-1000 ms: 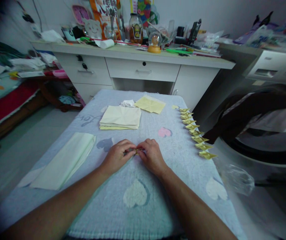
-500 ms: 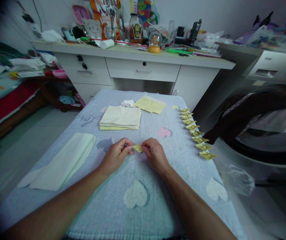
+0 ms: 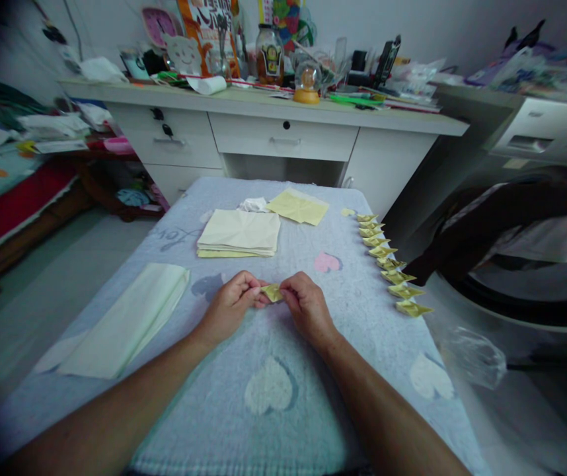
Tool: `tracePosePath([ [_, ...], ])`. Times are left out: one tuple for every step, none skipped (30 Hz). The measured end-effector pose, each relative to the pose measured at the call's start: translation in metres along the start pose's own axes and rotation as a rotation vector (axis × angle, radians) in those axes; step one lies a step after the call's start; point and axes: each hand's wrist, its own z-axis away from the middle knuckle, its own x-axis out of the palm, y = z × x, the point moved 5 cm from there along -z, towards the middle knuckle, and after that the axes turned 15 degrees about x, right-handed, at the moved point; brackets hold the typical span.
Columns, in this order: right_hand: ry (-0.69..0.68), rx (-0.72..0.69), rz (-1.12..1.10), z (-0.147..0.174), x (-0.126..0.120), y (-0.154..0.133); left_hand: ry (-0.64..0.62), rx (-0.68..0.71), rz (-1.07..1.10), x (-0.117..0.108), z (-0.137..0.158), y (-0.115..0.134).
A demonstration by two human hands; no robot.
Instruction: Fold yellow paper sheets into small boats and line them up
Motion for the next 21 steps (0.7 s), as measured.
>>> tracePosePath([
  [0.008, 0.020, -0.016, 0.000, 0.000, 0.001, 0.008, -0.005, 0.014, -0.001, 0.000, -0.001],
  [0.013, 0.049, -0.045, 0.000, -0.001, 0.003, 0.018, -0.011, 0.033, -0.001, -0.001, -0.001],
  [0.015, 0.086, -0.088, 0.000, -0.001, 0.006, 0.031, -0.016, 0.057, -0.002, -0.002, -0.002],
  [0.011, 0.127, -0.143, 0.000, -0.001, 0.008, 0.048, -0.021, 0.087, -0.003, -0.002, -0.003],
  [0.002, 0.168, -0.203, -0.001, 0.000, 0.011, 0.069, -0.025, 0.120, -0.004, -0.003, -0.004],
  [-0.012, 0.207, -0.259, -0.001, 0.001, 0.013, 0.091, -0.030, 0.155, -0.006, -0.003, -0.005],
  [-0.029, 0.243, -0.305, -0.001, 0.002, 0.015, 0.113, -0.035, 0.186, -0.007, -0.004, -0.005],
  [-0.045, 0.274, -0.340, -0.001, 0.003, 0.016, 0.133, -0.041, 0.214, -0.008, -0.004, -0.005],
  [-0.060, 0.298, -0.364, -0.002, 0.004, 0.016, 0.147, -0.047, 0.236, -0.008, -0.004, -0.005],
  [-0.075, 0.314, -0.382, -0.001, 0.004, 0.016, 0.157, -0.053, 0.251, -0.009, -0.004, -0.005],
  [-0.088, 0.319, -0.399, -0.001, 0.005, 0.016, 0.162, -0.057, 0.259, -0.009, -0.004, -0.004],
  [-0.105, 0.315, -0.415, -0.001, 0.005, 0.015, 0.163, -0.058, 0.262, -0.008, -0.003, -0.004],
  [-0.124, 0.299, -0.431, 0.000, 0.006, 0.013, 0.159, -0.056, 0.259, -0.008, -0.003, -0.003],
  [-0.145, 0.275, -0.442, 0.000, 0.007, 0.012, 0.154, -0.051, 0.255, -0.008, -0.003, -0.003],
  [-0.165, 0.245, -0.445, 0.001, 0.008, 0.010, 0.148, -0.046, 0.249, -0.007, -0.003, -0.002],
  [-0.182, 0.216, -0.437, 0.002, 0.009, 0.010, 0.141, -0.042, 0.244, -0.007, -0.003, -0.002],
  [-0.190, 0.194, -0.418, 0.002, 0.010, 0.009, 0.132, -0.038, 0.241, -0.006, -0.003, -0.001],
  [-0.187, 0.180, -0.391, 0.002, 0.011, 0.010, 0.123, -0.036, 0.239, -0.005, -0.002, -0.001],
  [-0.176, 0.177, -0.361, 0.002, 0.012, 0.010, 0.112, -0.034, 0.239, -0.004, -0.002, -0.001],
  [-0.165, 0.183, -0.330, 0.002, 0.012, 0.011, 0.099, -0.030, 0.240, -0.003, -0.002, 0.000],
  [-0.160, 0.194, -0.304, 0.002, 0.013, 0.012, 0.084, -0.024, 0.240, -0.002, -0.002, 0.000],
])
